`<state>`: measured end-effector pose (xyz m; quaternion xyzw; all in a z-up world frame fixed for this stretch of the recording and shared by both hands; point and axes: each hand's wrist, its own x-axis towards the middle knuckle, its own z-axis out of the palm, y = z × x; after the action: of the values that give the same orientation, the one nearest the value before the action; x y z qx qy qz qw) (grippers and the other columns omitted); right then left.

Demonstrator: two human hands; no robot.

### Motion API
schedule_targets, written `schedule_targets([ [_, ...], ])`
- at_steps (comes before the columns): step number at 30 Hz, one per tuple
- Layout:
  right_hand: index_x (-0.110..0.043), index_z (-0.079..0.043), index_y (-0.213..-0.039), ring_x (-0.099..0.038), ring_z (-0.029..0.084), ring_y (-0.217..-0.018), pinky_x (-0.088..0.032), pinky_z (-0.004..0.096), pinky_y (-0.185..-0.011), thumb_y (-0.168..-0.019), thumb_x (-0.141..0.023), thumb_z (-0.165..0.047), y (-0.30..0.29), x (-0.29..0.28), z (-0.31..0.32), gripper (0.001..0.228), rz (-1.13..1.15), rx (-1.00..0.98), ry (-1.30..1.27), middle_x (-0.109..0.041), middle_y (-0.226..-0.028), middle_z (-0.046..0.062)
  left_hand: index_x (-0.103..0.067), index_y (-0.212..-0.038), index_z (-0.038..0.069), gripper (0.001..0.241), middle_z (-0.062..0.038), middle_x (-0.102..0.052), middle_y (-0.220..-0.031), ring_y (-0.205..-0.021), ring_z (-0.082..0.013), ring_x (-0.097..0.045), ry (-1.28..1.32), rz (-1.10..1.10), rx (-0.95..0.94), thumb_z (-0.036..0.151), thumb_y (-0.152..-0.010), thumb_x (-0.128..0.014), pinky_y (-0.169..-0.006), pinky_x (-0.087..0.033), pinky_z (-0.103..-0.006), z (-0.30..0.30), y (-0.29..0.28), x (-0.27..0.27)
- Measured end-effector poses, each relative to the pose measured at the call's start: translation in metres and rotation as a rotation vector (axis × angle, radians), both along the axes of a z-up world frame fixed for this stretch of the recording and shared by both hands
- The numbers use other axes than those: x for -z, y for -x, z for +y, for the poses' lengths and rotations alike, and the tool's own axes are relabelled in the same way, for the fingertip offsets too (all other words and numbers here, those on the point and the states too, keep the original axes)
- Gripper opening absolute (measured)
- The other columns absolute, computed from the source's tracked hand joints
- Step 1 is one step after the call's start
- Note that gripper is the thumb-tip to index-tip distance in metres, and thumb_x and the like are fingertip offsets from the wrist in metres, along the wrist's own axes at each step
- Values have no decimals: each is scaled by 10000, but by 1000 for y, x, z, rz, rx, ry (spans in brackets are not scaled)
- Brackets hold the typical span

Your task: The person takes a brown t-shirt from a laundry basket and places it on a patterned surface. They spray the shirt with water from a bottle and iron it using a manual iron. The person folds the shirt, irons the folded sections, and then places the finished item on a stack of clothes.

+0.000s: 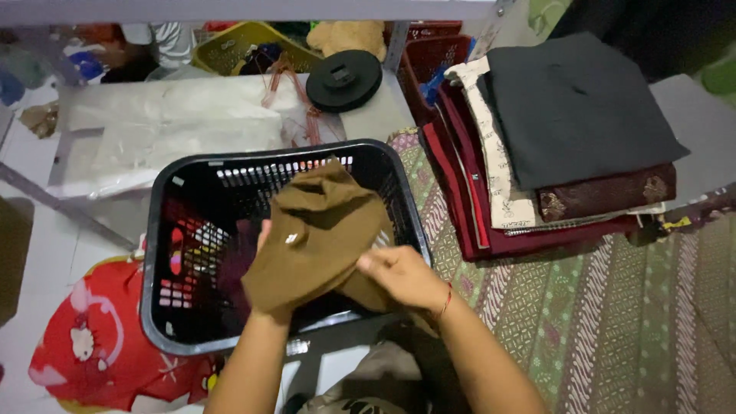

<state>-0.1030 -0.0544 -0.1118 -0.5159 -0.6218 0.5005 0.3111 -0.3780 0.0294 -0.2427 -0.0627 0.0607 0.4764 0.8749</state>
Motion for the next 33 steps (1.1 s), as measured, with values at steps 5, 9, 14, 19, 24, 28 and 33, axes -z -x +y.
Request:
schedule_targets([
  [5, -720, 7, -1242, -626, 238, -1140, -498, 463, -1044, -1015, -639, -273, 0, 22, 34, 370, 408, 519, 93, -723, -1208, 145, -600, -1306, 33, 500, -203, -696, -1218, -1068, -378, -700, -157, 894, -214, 43, -814, -691, -900, -574, -546, 1, 19, 29],
  [9, -751, -23, -1149, -634, 304, -1064, -503, 523, -978, -967, -693, -302, 21, 13, 41, 338, 433, 505, 210, -720, -1120, 171, -234, -1643, 75, 1262, -218, -358, -1615, -1451, -450, -402, -518, 2306, 132, 379, -639, -935, -1113, -402, -651, 12, 51, 45],
  [14, -809, -63, -1028, -710, 254, -945, -560, 418, -883, -955, -725, -264, 44, 70, 48, 230, 434, 413, 240, -777, -1007, 121, -467, -1193, -99, 632, -318, -449, -1212, -1217, -516, -404, -1406, 1794, -355, 177, -697, -745, -1091, -286, -572, 34, 3, 48],
  [19, -782, -104, -933, -578, 223, -855, -467, 383, -798, -994, -695, -339, 2, 84, 69, 258, 35, 654, -19, -702, -864, 92, -772, -1096, 84, 440, -31, -775, -948, -837, -185, -693, -826, 1334, 166, -77, -722, -606, -794, -583, -374, 40, -9, 43],
  [24, -727, -91, -1095, -605, 57, -764, -502, 155, -701, -796, -916, -192, 4, 92, 58, 367, 11, 591, -202, -734, -879, 23, -586, -1428, 13, 698, -314, -645, -1305, -1165, -391, -670, -204, 1088, 5, 440, -907, -772, -929, -555, -563, 34, -47, -33],
  [28, -685, -180, -1298, -749, 255, -935, -644, 363, -730, -625, -991, -389, 37, 49, 46, 768, -89, 390, 91, -761, -1149, 141, -468, -1459, -32, 815, -315, -564, -1388, -1253, -357, -571, -276, 1152, 97, 495, -911, -764, -1065, -458, -571, 22, -87, -65],
  [33, -809, -129, -912, -643, 122, -696, -551, 315, -620, -798, -872, -137, -10, 19, 43, 131, -93, 475, -115, -768, -745, 88, -575, -1374, -7, 643, -227, -668, -1254, -1203, -396, -616, -905, 1454, 120, 241, -844, -840, -1036, -498, -531, 21, -91, -131],
])
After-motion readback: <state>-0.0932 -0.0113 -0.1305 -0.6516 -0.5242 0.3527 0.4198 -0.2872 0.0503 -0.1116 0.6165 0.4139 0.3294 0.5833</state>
